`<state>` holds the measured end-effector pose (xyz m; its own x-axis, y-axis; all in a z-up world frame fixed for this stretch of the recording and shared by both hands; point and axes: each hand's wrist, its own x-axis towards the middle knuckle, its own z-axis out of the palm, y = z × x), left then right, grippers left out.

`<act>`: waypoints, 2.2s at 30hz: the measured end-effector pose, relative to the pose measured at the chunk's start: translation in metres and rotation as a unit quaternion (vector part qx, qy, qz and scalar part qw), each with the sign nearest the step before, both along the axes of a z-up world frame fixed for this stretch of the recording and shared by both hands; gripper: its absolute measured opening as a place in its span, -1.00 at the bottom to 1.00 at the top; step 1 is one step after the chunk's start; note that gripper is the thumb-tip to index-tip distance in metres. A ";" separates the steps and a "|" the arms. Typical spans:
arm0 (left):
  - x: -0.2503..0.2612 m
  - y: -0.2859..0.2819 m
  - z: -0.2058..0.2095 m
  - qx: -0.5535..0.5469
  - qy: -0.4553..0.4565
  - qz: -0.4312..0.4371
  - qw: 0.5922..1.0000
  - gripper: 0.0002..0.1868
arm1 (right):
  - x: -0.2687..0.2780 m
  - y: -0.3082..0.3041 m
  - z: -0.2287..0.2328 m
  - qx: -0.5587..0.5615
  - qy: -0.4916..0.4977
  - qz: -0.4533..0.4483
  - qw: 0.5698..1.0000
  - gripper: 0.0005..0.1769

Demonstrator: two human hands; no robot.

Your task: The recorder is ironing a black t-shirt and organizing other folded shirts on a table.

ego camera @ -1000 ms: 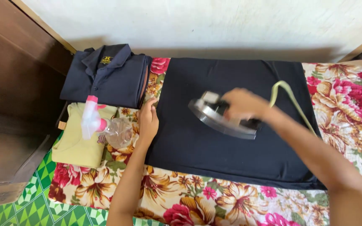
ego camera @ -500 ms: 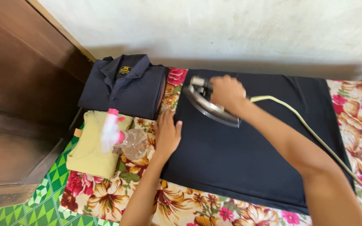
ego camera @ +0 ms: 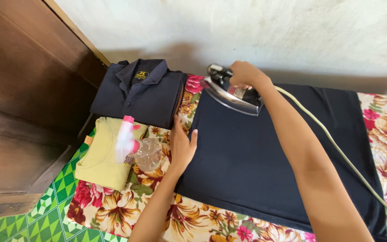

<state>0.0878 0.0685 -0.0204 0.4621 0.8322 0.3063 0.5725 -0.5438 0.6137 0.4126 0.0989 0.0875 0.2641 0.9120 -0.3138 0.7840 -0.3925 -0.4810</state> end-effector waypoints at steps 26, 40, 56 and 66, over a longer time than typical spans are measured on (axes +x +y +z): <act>-0.009 -0.016 0.007 0.082 -0.260 0.066 0.960 -0.59 | -0.129 -0.059 -0.001 0.071 0.571 -0.166 0.801 -0.82; -0.003 -0.009 -0.010 0.005 -0.257 0.111 0.960 -0.56 | -0.121 0.035 -0.033 0.145 0.462 -0.135 0.864 -0.79; 0.001 -0.016 -0.005 0.103 0.031 0.060 0.992 -0.20 | -0.072 -0.023 -0.013 0.097 0.232 -0.005 0.968 -0.64; 0.001 -0.011 -0.018 0.062 0.224 0.014 0.972 0.00 | -0.076 -0.122 -0.007 0.105 0.008 -0.035 0.994 -0.55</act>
